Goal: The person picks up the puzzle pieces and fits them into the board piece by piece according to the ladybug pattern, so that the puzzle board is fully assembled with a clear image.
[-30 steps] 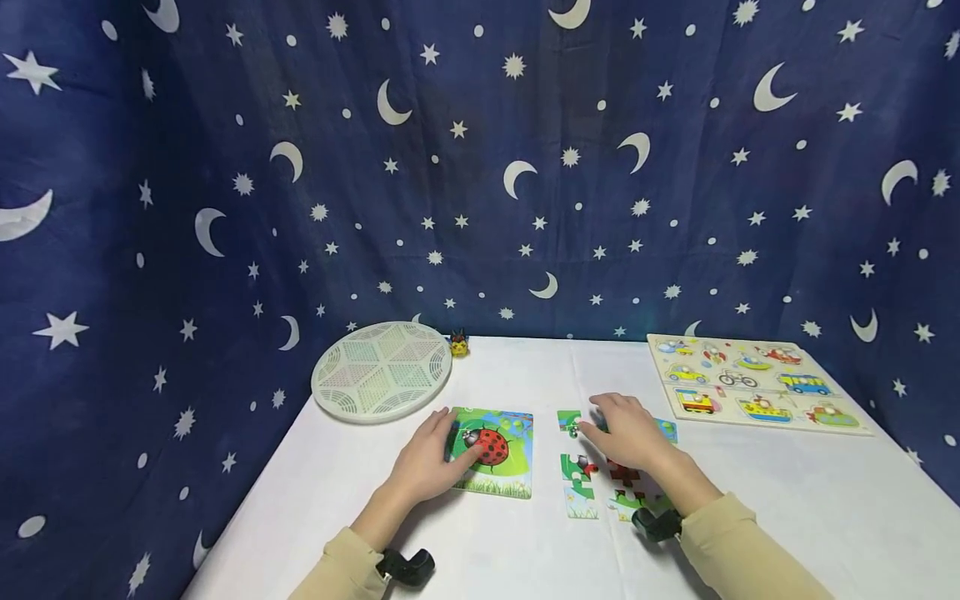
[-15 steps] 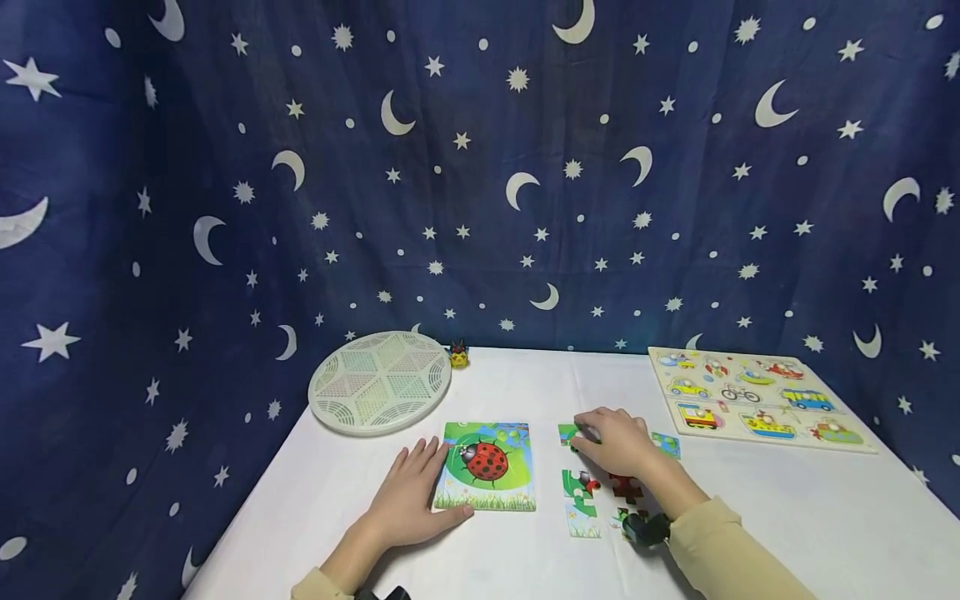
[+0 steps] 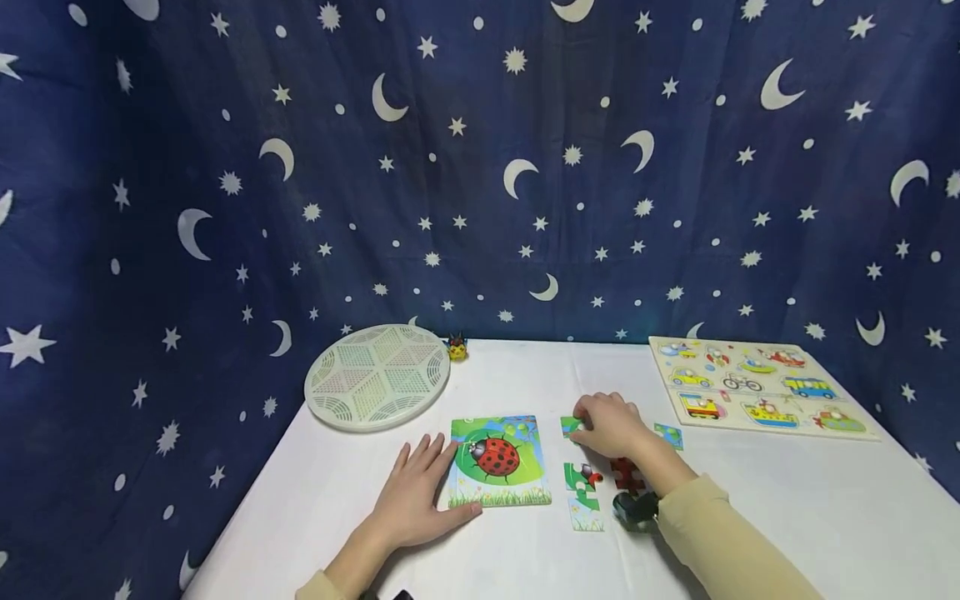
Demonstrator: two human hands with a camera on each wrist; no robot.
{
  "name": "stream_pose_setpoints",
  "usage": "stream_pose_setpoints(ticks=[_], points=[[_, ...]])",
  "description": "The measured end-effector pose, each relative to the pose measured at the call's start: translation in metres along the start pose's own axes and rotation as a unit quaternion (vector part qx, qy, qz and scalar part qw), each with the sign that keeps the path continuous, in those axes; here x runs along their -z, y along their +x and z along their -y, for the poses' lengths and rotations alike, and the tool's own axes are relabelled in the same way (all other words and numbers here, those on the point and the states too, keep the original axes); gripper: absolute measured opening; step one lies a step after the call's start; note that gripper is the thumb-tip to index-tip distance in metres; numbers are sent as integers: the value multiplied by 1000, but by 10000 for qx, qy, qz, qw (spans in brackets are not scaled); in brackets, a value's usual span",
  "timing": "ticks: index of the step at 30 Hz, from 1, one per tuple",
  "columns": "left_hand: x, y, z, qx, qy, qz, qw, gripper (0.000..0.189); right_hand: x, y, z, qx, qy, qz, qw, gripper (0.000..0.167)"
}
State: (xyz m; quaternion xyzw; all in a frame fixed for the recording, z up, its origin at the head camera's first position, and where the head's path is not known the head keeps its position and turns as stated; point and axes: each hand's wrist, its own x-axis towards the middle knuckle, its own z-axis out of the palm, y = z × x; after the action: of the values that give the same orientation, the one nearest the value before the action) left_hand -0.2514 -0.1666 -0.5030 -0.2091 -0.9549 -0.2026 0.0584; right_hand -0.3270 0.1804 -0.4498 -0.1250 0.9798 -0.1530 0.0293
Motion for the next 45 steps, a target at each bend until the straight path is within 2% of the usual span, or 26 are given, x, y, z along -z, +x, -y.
stream_pose_setpoints(ticks=[6,8,12,16,21,29,32,35,39,42,45], points=[[25,26,-1,137,187,-371,9990,101,35,31,17,109,-88,193,9997,36],[28,29,0,111,167,-298,9994,102,38,33,18,102,-46,275,9996,38],[25,27,3,-35,35,-217,9998,101,30,28,11,-10,131,220,9997,48],[19,20,0,-233,-72,-245,9994,100,20,19,-1,10,323,-151,9994,55],[15,16,-7,-317,-164,-216,9991,101,18,7,-9,209,775,-505,9955,43],[14,13,-6,-330,-53,-44,9994,106,8,-4,-6,428,1316,-568,9888,36],[14,12,-5,-386,-53,-65,9992,109,4,-6,-4,344,1546,-606,9855,34],[12,11,-5,-408,-138,-79,9990,111,1,-8,-2,212,1930,-567,9793,31],[6,7,-5,-366,-212,-2,9991,111,-6,-10,4,-104,2579,-347,9655,28],[2,4,-4,-319,-236,36,9992,111,-14,-10,12,-401,3104,-178,9496,28],[1,4,-4,-309,-265,20,9992,111,-18,-6,22,-675,3622,-85,9296,28]])
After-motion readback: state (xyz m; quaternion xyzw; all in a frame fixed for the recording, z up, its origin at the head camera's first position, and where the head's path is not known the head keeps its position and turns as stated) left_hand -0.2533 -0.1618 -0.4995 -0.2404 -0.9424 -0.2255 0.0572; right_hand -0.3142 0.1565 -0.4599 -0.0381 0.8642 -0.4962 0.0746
